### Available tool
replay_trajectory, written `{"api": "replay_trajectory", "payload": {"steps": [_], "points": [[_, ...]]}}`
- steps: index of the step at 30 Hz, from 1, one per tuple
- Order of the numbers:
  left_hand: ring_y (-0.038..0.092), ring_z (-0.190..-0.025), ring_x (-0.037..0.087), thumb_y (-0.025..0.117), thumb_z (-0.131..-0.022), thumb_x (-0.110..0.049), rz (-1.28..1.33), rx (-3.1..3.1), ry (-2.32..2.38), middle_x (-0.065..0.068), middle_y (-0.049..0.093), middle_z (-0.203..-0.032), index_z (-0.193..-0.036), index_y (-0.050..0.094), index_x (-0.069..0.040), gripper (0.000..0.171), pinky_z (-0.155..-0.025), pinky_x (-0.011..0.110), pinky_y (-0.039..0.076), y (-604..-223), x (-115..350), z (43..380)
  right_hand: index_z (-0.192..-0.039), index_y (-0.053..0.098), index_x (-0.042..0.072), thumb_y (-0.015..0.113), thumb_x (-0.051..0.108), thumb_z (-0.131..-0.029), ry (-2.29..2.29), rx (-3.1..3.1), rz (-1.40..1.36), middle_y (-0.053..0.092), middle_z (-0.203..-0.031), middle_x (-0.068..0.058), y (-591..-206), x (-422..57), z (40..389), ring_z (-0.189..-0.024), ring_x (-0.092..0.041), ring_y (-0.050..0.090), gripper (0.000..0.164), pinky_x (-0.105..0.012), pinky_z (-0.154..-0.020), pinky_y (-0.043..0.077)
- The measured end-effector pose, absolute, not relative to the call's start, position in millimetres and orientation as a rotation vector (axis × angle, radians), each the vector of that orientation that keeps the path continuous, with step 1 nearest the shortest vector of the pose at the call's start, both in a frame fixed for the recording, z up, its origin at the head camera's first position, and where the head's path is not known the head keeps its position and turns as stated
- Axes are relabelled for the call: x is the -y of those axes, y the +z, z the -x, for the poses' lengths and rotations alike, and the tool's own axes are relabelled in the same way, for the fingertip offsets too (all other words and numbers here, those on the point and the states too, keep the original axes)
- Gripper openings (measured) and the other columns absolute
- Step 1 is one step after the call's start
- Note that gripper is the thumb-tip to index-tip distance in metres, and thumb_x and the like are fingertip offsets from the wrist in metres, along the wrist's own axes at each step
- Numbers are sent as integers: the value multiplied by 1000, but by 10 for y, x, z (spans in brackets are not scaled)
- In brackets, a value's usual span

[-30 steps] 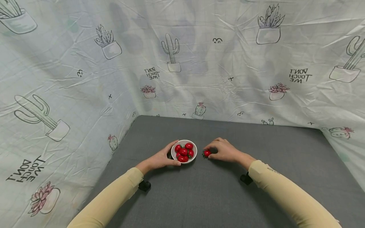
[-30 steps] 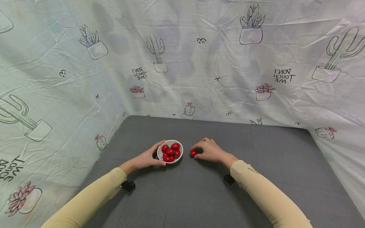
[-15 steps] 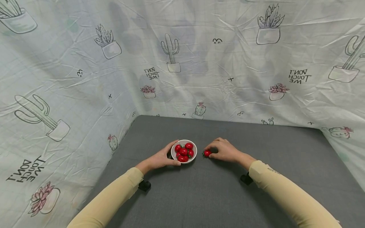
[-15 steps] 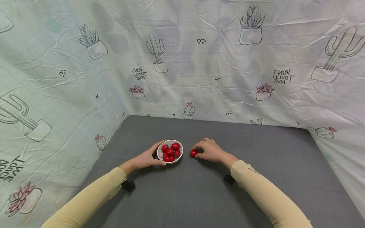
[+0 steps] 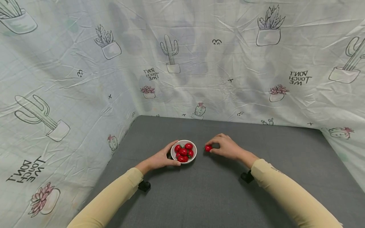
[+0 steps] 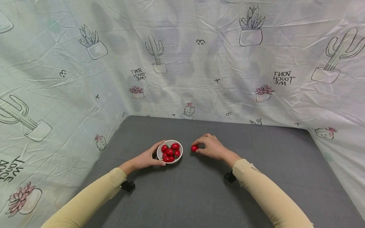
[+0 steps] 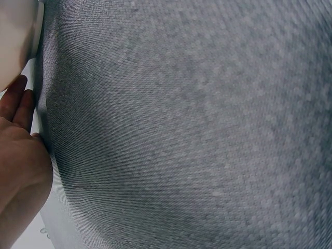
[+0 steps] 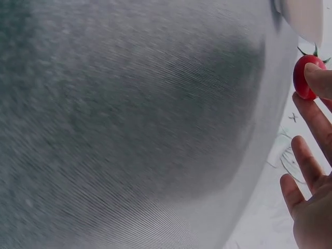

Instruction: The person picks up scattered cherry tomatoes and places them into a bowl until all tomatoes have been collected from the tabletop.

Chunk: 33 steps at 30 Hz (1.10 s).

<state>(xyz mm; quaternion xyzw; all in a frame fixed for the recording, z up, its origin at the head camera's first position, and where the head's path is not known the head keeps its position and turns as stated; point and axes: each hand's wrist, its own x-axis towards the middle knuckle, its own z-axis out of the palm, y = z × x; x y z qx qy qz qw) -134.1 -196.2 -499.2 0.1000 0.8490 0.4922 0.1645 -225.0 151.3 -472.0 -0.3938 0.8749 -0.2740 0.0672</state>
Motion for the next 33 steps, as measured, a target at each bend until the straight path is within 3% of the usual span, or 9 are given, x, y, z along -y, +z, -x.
{"api": "replay_trajectory", "payload": {"steps": [16, 33], "points": [[16, -153, 22, 88, -80, -46, -270, -2423, 1397, -2, 20, -167, -162, 22, -39, 106, -119, 58, 20, -4991, 1953, 1354, -126, 75, 24, 76, 26, -96, -959, -2665, 1163, 68, -126, 5, -4442, -1504, 2329, -132, -30, 44, 30, -62, -108, 30], [17, -153, 22, 88, -80, -47, -230, -2421, 1388, -2, 21, -167, -163, 22, -38, 107, -119, 57, 20, -4951, 1929, 1360, -128, 74, 22, 75, 25, -96, -1000, -2603, 1232, 67, -126, 6, -4263, -1398, 2311, -129, -25, 46, 32, -58, -103, 38]]}}
